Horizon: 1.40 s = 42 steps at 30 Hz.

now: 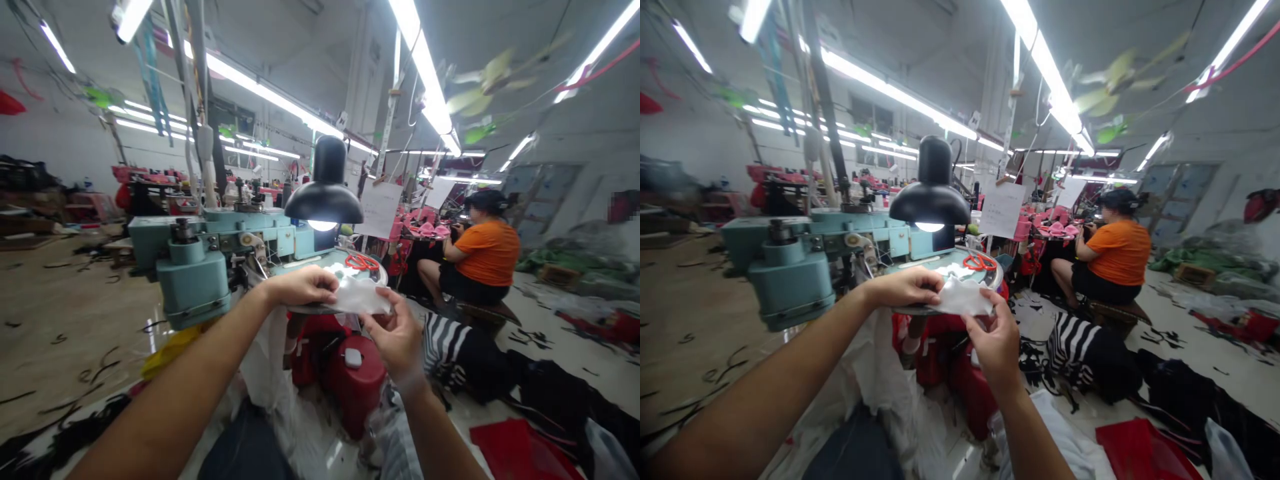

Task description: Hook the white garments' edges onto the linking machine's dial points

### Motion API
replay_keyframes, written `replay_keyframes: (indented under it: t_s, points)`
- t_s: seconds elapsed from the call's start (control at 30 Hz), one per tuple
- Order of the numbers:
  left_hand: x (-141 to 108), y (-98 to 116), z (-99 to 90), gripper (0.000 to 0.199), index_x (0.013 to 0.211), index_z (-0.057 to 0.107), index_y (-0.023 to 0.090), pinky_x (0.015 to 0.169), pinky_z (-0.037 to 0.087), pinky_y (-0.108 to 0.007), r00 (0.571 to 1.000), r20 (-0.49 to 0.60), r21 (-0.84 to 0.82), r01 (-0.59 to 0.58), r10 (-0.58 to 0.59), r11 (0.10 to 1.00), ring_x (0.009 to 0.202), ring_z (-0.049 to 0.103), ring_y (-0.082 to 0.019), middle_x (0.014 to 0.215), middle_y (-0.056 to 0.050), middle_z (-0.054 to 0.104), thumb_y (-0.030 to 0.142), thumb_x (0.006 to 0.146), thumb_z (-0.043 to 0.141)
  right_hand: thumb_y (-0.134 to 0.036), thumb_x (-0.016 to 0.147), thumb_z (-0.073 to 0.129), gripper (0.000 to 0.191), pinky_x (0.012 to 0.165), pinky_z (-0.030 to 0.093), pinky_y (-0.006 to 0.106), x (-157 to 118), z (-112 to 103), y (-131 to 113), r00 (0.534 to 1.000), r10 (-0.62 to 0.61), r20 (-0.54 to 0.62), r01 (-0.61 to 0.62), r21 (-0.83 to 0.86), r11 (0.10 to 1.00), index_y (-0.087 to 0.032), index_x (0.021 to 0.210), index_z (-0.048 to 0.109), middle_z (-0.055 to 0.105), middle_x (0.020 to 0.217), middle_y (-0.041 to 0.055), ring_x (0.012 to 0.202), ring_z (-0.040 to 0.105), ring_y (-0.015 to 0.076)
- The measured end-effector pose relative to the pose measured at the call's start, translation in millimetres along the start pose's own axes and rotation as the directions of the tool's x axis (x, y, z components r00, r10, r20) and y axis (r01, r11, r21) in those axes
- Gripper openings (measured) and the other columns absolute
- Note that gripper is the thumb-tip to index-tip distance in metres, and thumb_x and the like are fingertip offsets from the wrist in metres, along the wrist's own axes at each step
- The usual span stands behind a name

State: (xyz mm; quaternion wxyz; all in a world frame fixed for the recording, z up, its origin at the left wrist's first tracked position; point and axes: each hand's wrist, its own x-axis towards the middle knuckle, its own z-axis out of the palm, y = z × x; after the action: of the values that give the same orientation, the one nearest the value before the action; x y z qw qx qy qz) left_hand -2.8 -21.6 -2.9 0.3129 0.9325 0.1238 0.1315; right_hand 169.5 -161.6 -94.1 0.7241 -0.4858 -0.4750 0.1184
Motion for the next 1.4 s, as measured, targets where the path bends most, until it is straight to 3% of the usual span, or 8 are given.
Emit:
replay_keyframes:
  t_s: [0.53, 0.77, 0.87, 0.97, 1.13, 1.3, 1.4]
  points:
    - [-0.1, 2.9, 0.3, 0.031, 0.076, 0.061, 0.013, 0.067, 0.039, -0.022, 1.0, 0.0, -0.023, 0.011, -0.011, 1.0, 0.071, 0.05, -0.014, 0.071, 0.002, 0.055, 0.043, 0.079, 0.067, -0.028, 0.074, 0.079, 0.05, 0.079, 0.062, 0.032, -3.8, -5.5, 6.6, 0.999, -0.03, 0.027, 0.026, 0.143, 0.989, -0.017, 0.12, 0.061, 0.071, 0.114, 0.0115, 0.086, 0.073, 0.0197]
    - [-0.1, 3.5, 0.4, 0.032, 0.073, 0.058, 0.014, 0.063, 0.037, -0.021, 1.0, -0.014, -0.006, 0.016, -0.016, 1.0, 0.067, 0.046, -0.012, 0.068, 0.003, 0.05, 0.044, 0.079, 0.067, -0.03, 0.075, 0.078, 0.051, 0.078, 0.062, 0.032, -1.5, -1.3, 8.6, 0.999, -0.032, 0.019, 0.031, 0.047, 0.998, -0.018, 0.122, 0.062, 0.069, 0.12, 0.012, 0.085, 0.073, 0.0198]
    - [-0.1, 3.2, 0.6, 0.032, 0.076, 0.06, 0.013, 0.066, 0.038, -0.022, 1.0, -0.006, -0.009, 0.007, -0.007, 1.0, 0.07, 0.048, -0.013, 0.07, 0.002, 0.053, 0.044, 0.079, 0.067, -0.028, 0.078, 0.076, 0.047, 0.083, 0.061, 0.035, -4.3, -3.9, 12.7, 0.996, -0.079, 0.032, 0.076, 0.093, 0.993, -0.02, 0.121, 0.062, 0.067, 0.123, 0.0121, 0.093, 0.073, 0.0216]
    - [-0.4, 3.6, 0.5, 0.032, 0.076, 0.06, 0.014, 0.066, 0.038, -0.022, 1.0, -0.008, -0.004, 0.008, -0.008, 1.0, 0.071, 0.048, -0.014, 0.07, 0.002, 0.053, 0.045, 0.079, 0.067, -0.029, 0.078, 0.076, 0.045, 0.087, 0.06, 0.037, -5.1, -5.6, 15.1, 0.993, -0.118, 0.007, 0.117, 0.023, 0.993, -0.019, 0.119, 0.064, 0.068, 0.121, 0.0124, 0.1, 0.071, 0.024]
    - [-0.4, 3.8, 0.1, 0.03, 0.072, 0.057, 0.015, 0.065, 0.036, -0.022, 0.998, -0.034, 0.027, 0.048, -0.047, 0.998, 0.069, 0.046, -0.013, 0.069, 0.003, 0.05, 0.043, 0.079, 0.066, -0.03, 0.078, 0.075, 0.045, 0.084, 0.061, 0.037, -0.4, -0.8, 14.0, 0.993, -0.118, -0.011, 0.116, -0.09, 0.989, -0.019, 0.121, 0.064, 0.071, 0.117, 0.0113, 0.097, 0.071, 0.0237]
    - [-0.6, 5.6, -3.2, 0.031, 0.07, 0.054, 0.016, 0.062, 0.035, -0.021, 0.999, -0.03, 0.074, 0.033, -0.031, 0.997, 0.067, 0.044, -0.013, 0.068, 0.003, 0.047, 0.043, 0.08, 0.064, -0.025, 0.08, 0.07, 0.043, 0.083, 0.061, 0.035, 4.5, 8.9, 14.8, 0.991, -0.136, -0.005, 0.136, -0.081, 0.987, -0.018, 0.122, 0.062, 0.068, 0.123, 0.0122, 0.1, 0.07, 0.0233]
    - [-0.3, 4.4, -6.1, 0.033, 0.073, 0.057, 0.015, 0.061, 0.036, -0.021, 1.0, -0.019, 0.107, -0.001, 0.004, 0.994, 0.068, 0.047, -0.014, 0.071, 0.002, 0.052, 0.046, 0.085, 0.058, -0.018, 0.08, 0.066, 0.04, 0.085, 0.06, 0.036, 9.6, 12.8, 15.6, 0.973, -0.232, -0.008, 0.227, -0.167, 0.959, -0.019, 0.12, 0.063, 0.071, 0.117, 0.0109, 0.104, 0.069, 0.024]
